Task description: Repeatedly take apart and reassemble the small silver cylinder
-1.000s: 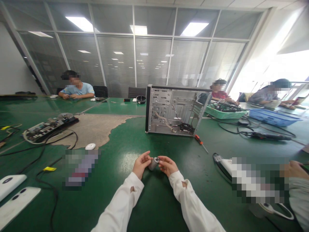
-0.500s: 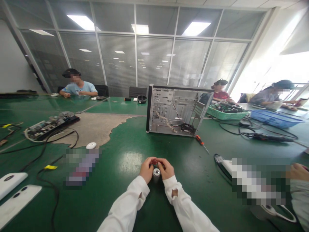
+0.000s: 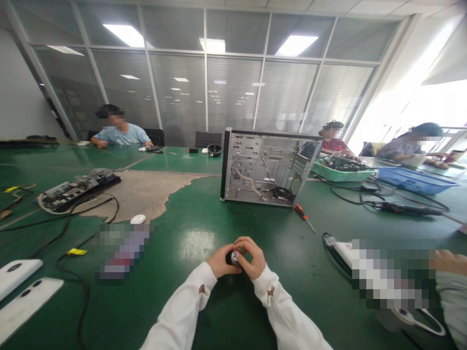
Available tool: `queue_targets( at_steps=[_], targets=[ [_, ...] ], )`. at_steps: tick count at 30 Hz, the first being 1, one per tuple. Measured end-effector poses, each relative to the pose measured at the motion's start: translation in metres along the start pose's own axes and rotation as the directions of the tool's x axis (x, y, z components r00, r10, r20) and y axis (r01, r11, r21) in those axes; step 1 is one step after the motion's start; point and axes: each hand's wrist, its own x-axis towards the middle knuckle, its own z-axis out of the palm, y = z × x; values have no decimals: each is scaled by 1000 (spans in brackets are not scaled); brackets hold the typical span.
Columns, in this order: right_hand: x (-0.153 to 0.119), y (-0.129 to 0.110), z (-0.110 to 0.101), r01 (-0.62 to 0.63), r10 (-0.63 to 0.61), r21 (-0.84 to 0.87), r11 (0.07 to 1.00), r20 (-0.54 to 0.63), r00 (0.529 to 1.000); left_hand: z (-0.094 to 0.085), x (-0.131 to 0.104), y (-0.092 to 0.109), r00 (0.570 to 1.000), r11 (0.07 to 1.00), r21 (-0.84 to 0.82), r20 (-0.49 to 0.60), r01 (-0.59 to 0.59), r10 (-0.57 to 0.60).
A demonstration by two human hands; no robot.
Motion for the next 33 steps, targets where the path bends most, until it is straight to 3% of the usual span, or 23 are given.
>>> queue_targets(
  at_steps=[3,6,13,22,27,33],
  targets=[
    [-2,8,5,-10,7,-44,999,-55,998,5,3,0,982,993,114,-183,-24,45],
    [-4,16,9,-42,33,-97,994,-96,995,5,5,0,947,977,198,-293,-73,130],
    [-4,23,12,-30,12,-137,990,-131,991,8,4,0,922,936,325,-303,-136,239],
    [-1,20,7,-3,-18,-139,990,-150,989,9,5,0,920,933,340,-317,-117,231],
    [2,23,-9,-134,103,-190,972,-169,980,5,7,-8,902,947,319,-401,-26,160],
    [-5,55,-13,-219,216,-391,894,-54,975,0,9,-17,858,947,308,-506,90,83]
  ],
)
